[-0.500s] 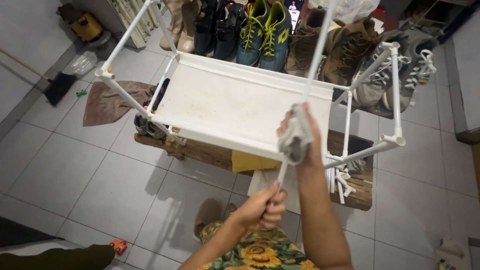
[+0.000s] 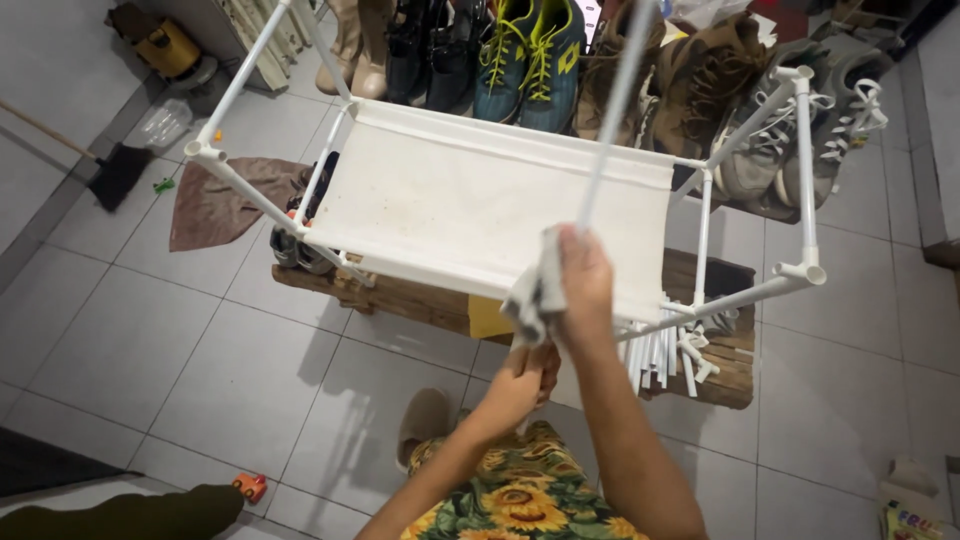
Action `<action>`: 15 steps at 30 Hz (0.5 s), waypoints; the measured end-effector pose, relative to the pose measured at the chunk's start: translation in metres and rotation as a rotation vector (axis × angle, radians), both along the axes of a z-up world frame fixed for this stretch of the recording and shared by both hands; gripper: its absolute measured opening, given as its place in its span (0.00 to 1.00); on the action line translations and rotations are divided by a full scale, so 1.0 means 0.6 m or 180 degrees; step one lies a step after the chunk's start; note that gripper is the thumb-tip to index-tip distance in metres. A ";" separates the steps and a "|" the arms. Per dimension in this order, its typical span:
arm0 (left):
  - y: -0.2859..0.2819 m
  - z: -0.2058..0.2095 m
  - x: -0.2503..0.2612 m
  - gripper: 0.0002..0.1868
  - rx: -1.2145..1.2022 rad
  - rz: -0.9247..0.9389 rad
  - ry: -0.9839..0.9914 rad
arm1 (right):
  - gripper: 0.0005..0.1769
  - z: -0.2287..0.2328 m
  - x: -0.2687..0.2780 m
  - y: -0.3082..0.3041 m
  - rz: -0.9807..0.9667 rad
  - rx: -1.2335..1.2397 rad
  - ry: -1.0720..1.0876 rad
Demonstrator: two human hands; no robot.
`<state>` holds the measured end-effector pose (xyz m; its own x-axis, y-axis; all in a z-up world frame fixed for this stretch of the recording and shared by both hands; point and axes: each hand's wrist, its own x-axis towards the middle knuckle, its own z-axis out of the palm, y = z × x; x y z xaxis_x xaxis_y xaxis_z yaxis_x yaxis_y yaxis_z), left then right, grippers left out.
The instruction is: Cleaning the fabric shelves and assembling the frame of a portable shoe rack
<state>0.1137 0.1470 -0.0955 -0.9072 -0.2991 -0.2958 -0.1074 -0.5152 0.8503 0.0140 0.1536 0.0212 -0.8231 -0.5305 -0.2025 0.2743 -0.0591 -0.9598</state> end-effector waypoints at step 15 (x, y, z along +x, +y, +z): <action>0.037 -0.053 0.031 0.29 0.1901 -0.1649 0.0730 | 0.25 0.060 -0.100 0.008 -0.0065 -0.0780 0.0526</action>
